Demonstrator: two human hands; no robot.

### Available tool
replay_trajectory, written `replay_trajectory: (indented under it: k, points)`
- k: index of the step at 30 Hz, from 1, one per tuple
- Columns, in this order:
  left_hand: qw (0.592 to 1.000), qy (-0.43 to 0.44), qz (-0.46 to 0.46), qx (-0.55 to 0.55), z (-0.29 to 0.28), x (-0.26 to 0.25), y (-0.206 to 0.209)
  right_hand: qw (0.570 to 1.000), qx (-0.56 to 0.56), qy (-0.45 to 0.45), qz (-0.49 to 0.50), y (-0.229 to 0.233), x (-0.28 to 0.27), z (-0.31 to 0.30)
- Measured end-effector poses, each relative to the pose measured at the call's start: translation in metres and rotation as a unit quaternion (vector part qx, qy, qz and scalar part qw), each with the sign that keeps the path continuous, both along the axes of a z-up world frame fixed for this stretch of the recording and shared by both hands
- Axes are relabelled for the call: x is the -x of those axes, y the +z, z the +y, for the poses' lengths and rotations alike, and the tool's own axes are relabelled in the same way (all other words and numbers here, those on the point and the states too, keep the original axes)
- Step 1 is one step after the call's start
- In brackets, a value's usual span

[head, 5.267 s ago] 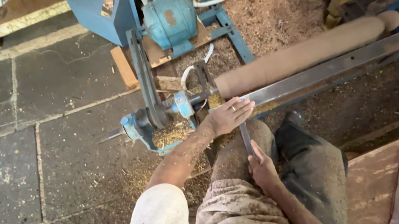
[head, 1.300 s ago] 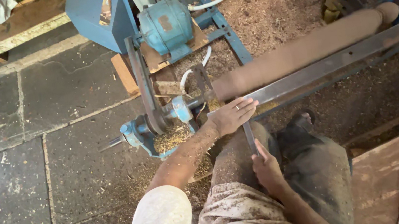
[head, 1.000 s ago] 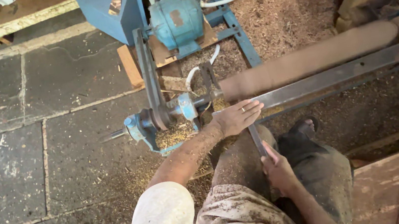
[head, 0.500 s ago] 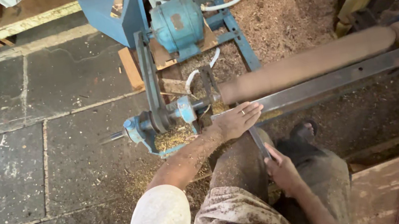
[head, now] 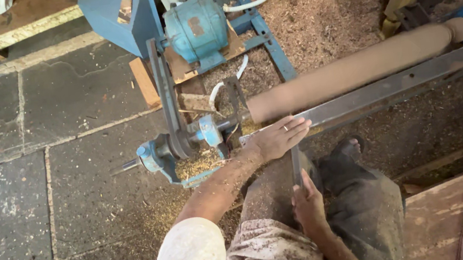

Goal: The person shapes a cylindrical wooden piece mounted on a lathe using a chisel and sandpaper. They carve grooves into the wood and smooth the surface while the lathe rotates.

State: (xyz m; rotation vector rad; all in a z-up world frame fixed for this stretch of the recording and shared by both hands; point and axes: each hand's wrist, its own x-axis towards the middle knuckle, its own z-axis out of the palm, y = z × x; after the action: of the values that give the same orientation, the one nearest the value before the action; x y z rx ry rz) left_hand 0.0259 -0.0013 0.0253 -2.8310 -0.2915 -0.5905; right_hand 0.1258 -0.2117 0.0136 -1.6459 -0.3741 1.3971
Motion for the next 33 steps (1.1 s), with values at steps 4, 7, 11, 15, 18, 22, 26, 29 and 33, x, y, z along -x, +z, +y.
replay_trajectory:
  k: [4,7,11,15,18,22,26,29,33]
  points:
    - [1.000,-0.011,-0.009,0.005,0.003,-0.011,-0.004,0.999,0.004,0.018,-0.029,0.007,-0.013,0.000]
    - [1.000,-0.005,0.018,-0.017,0.003,-0.013,-0.005,0.997,-0.005,0.058,-0.047,0.015,-0.029,-0.001]
    - [0.998,-0.005,0.046,-0.039,0.003,-0.011,-0.001,0.996,0.048,0.077,-0.008,0.022,-0.046,0.001]
    - [0.998,-0.003,0.035,-0.046,0.001,-0.009,0.002,0.993,0.040,0.110,-0.014,0.020,-0.063,0.002]
    - [0.998,0.001,0.043,-0.039,0.001,-0.010,0.005,0.986,0.008,0.159,-0.051,0.014,-0.078,0.005]
    - [0.997,0.021,0.043,-0.059,0.000,-0.008,0.009,0.970,0.019,0.231,-0.078,0.016,-0.108,0.017]
    - [0.997,0.030,0.038,-0.056,-0.003,-0.005,0.011,0.959,0.087,0.259,-0.069,0.021,-0.125,0.026]
    - [0.999,0.020,0.020,-0.036,-0.003,-0.006,0.010,0.959,0.019,0.252,-0.130,0.015,-0.113,0.020]
    - [0.999,0.013,0.030,-0.029,0.000,-0.010,0.004,0.982,-0.042,0.160,-0.093,0.002,-0.081,0.005]
